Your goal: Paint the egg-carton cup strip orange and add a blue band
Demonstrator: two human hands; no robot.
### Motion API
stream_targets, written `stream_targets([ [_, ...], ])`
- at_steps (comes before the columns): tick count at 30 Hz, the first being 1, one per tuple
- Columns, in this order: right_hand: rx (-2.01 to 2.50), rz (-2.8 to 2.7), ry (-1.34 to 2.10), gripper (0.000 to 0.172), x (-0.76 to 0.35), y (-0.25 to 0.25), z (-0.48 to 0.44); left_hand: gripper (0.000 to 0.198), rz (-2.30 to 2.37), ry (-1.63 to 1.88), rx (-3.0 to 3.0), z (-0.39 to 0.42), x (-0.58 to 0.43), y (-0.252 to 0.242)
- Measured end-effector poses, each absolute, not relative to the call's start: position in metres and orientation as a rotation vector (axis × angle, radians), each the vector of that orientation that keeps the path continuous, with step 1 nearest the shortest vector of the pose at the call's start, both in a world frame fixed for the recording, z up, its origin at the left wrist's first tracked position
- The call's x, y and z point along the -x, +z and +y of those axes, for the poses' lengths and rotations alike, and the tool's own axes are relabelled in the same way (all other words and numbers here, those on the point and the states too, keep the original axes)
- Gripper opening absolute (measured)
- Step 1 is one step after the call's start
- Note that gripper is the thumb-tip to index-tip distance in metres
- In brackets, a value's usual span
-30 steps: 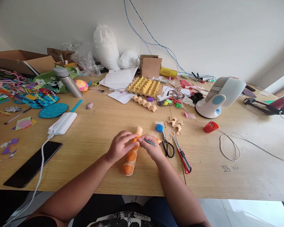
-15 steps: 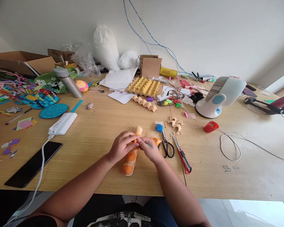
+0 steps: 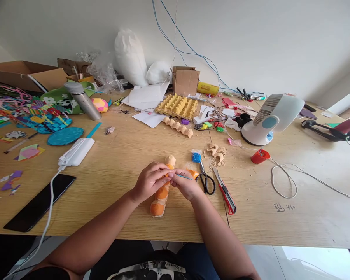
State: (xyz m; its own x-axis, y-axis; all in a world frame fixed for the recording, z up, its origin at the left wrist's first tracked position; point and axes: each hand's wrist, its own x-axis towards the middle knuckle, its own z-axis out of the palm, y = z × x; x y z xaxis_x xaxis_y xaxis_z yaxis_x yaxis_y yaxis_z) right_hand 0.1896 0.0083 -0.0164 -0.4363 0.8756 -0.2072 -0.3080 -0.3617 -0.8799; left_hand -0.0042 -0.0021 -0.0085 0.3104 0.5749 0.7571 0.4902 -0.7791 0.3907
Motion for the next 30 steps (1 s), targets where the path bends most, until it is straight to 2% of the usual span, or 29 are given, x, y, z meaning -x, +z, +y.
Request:
stream_targets([
  [3,0.923,-1.019,1.847,0.045,-0.1910,-0.0151,0.0099,0.028,1.034,1.444,-2.483,-0.0020,0.0047,-0.0082],
  [9,0.957,-1.121,1.764,0.047,-0.1917,-0.0113,0.0102,0.012,1.087,1.482,-2.471,0.0000,0.0054,-0.0076],
  [17,0.933,-1.148,1.842,0.048,-0.1929,-0.0126,0.0103,0.010,1.032,1.559,-2.473,0.0012,0.0047,-0.0061],
  [24,0.958,-0.971,1.820,0.047,-0.1933,-0.0172,0.0128,0.036,1.079,1.445,-2.502,0.0017,0.0044,-0.0102],
  [26,0.968,-1.007,1.814,0.046,-0.1937,-0.0158,0.0129,0.032,1.085,1.472,-2.524,0.0022,0.0042,-0.0113],
  [30,1.002,-1.162,1.732,0.048,-0.1940,-0.0103,0.0118,0.011,1.080,1.495,-2.536,0.0030,0.0045,-0.0110],
])
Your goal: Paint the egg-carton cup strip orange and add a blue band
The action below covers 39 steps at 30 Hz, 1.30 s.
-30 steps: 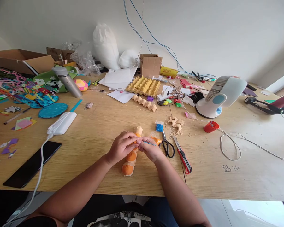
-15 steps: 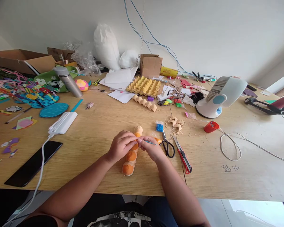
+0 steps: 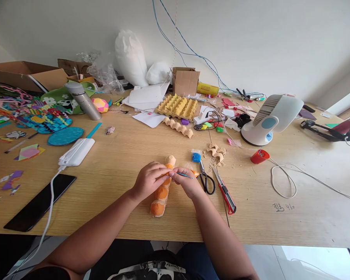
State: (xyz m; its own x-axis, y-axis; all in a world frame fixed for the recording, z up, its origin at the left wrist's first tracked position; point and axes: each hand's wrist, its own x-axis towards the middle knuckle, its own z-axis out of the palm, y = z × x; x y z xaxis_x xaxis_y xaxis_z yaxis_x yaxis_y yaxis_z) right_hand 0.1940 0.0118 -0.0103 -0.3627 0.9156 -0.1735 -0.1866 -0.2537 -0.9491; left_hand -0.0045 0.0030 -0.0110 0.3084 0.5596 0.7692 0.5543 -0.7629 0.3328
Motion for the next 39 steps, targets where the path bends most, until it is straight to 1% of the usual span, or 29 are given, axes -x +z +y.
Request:
stream_targets([
  [2,1.018,-1.224,1.685,0.049,-0.194,-0.008,0.011,0.007,1.087,1.499,-2.505,0.003,0.005,-0.010],
  [5,1.014,-1.234,1.667,0.049,-0.193,-0.005,0.010,0.007,1.108,1.494,-2.493,0.002,0.005,-0.009],
  [8,1.024,-1.230,1.668,0.050,-0.193,-0.005,0.010,0.015,1.101,1.495,-2.518,0.002,0.005,-0.010],
  [10,1.058,-1.274,1.606,0.053,-0.193,-0.005,0.010,0.020,1.074,1.495,-2.491,0.002,0.005,-0.010],
  [13,1.103,-1.375,1.476,0.057,-0.192,-0.005,0.010,0.011,1.078,1.484,-2.433,0.002,0.004,-0.010],
  [15,1.105,-1.402,1.446,0.058,-0.191,-0.004,0.009,0.007,1.091,1.486,-2.422,0.003,0.004,-0.009],
  [18,1.081,-1.399,1.456,0.056,-0.191,0.000,0.008,0.006,1.077,1.504,-2.432,0.002,0.004,-0.008],
  [22,1.041,-1.336,1.572,0.050,-0.191,0.001,0.007,0.008,1.071,1.506,-2.447,0.001,0.004,-0.008],
  [25,1.037,-1.273,1.601,0.047,-0.192,-0.001,0.008,0.020,1.072,1.501,-2.438,0.001,0.005,-0.010],
  [27,1.042,-1.257,1.600,0.046,-0.193,-0.003,0.008,0.024,1.081,1.490,-2.448,0.002,0.005,-0.011],
  [30,1.053,-1.270,1.610,0.047,-0.193,-0.003,0.009,0.016,1.089,1.480,-2.469,0.002,0.005,-0.010],
  [33,1.052,-1.310,1.588,0.052,-0.193,-0.002,0.009,0.007,1.088,1.503,-2.478,0.002,0.004,-0.008],
  [39,1.038,-1.333,1.610,0.057,-0.191,-0.001,0.009,0.011,1.087,1.482,-2.497,0.002,0.005,-0.007],
])
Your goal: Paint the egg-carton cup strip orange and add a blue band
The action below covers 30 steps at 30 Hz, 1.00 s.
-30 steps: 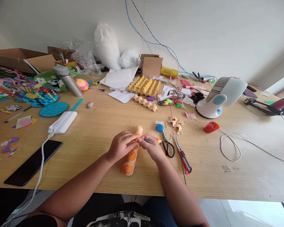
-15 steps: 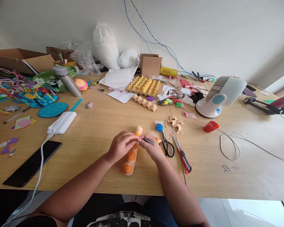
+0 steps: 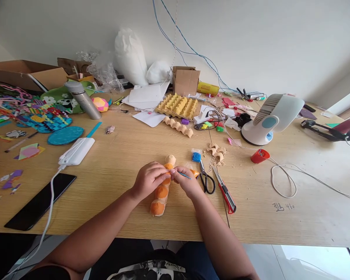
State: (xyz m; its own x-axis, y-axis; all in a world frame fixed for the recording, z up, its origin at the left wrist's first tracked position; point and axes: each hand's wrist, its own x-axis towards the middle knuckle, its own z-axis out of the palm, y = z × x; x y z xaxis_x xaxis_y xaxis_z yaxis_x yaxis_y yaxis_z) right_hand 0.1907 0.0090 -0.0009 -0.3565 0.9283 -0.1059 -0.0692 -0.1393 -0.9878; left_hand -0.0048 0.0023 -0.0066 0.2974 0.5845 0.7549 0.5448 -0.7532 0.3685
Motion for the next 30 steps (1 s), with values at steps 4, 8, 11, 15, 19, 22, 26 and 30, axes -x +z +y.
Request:
stream_targets([
  [4,1.091,-1.377,1.534,0.059,-0.1908,-0.0036,0.0102,0.009,1.104,1.500,-2.500,0.0027,0.0040,-0.0082],
  [8,1.090,-1.326,1.496,0.050,-0.1915,-0.0037,0.0093,0.007,1.117,1.517,-2.505,0.0031,0.0033,-0.0091],
  [11,1.055,-1.273,1.524,0.044,-0.1916,-0.0019,0.0076,0.007,1.122,1.517,-2.494,0.0025,0.0039,-0.0090],
  [15,1.018,-1.248,1.576,0.043,-0.1912,-0.0014,0.0072,0.011,1.134,1.489,-2.445,0.0016,0.0048,-0.0094],
  [19,1.021,-1.247,1.570,0.046,-0.1915,-0.0030,0.0085,0.012,1.119,1.472,-2.429,0.0019,0.0046,-0.0098],
  [22,1.030,-1.290,1.537,0.051,-0.1918,-0.0036,0.0089,0.010,1.121,1.463,-2.436,0.0022,0.0043,-0.0091],
  [26,1.014,-1.332,1.580,0.050,-0.1918,-0.0025,0.0082,0.013,1.122,1.471,-2.479,0.0018,0.0045,-0.0087],
  [30,1.042,-1.315,1.600,0.051,-0.1918,-0.0027,0.0081,0.018,1.153,1.446,-2.479,0.0019,0.0064,-0.0109],
])
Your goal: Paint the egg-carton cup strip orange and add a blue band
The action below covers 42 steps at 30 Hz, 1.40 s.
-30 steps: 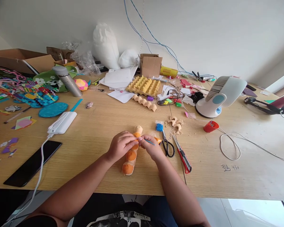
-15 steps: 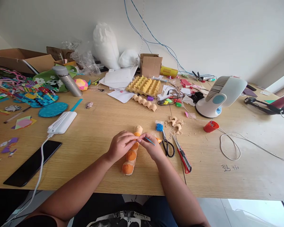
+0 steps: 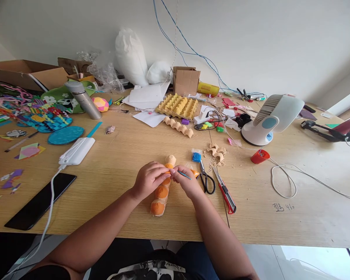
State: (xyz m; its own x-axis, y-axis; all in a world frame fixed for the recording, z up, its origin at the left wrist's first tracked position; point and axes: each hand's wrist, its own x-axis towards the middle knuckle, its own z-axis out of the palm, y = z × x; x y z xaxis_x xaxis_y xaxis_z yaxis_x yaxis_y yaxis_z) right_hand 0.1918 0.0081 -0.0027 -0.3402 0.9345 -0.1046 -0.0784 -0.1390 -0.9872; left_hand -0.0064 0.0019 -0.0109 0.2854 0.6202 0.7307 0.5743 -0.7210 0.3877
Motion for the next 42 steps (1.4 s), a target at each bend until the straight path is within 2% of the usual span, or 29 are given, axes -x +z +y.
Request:
stream_targets([
  [5,1.126,-1.246,1.436,0.050,-0.193,-0.012,0.014,0.027,1.382,1.393,-2.259,0.009,0.012,-0.021],
  [8,1.171,-1.087,1.388,0.050,-0.194,-0.021,0.019,0.037,1.593,1.266,-2.064,0.017,0.016,-0.034],
  [11,1.147,-0.977,1.396,0.051,-0.193,-0.027,0.021,0.042,1.616,1.139,-1.901,0.025,0.019,-0.047],
  [22,1.062,-0.901,1.520,0.056,-0.182,-0.035,0.027,0.050,1.340,1.081,-1.386,0.035,0.014,-0.058],
  [27,1.026,-0.906,1.524,0.057,-0.180,-0.027,0.025,0.046,1.298,1.188,-1.306,0.035,0.012,-0.055],
  [31,0.987,-0.972,1.504,0.053,-0.180,-0.022,0.019,0.046,1.194,1.287,-1.061,0.033,0.006,-0.050],
  [37,1.024,-1.187,1.399,0.040,-0.180,-0.022,0.013,0.051,1.060,1.245,-0.785,0.031,0.002,-0.047],
  [42,1.109,-1.361,1.143,0.033,-0.183,-0.019,0.014,0.040,0.878,1.114,-0.624,0.026,-0.003,-0.048],
])
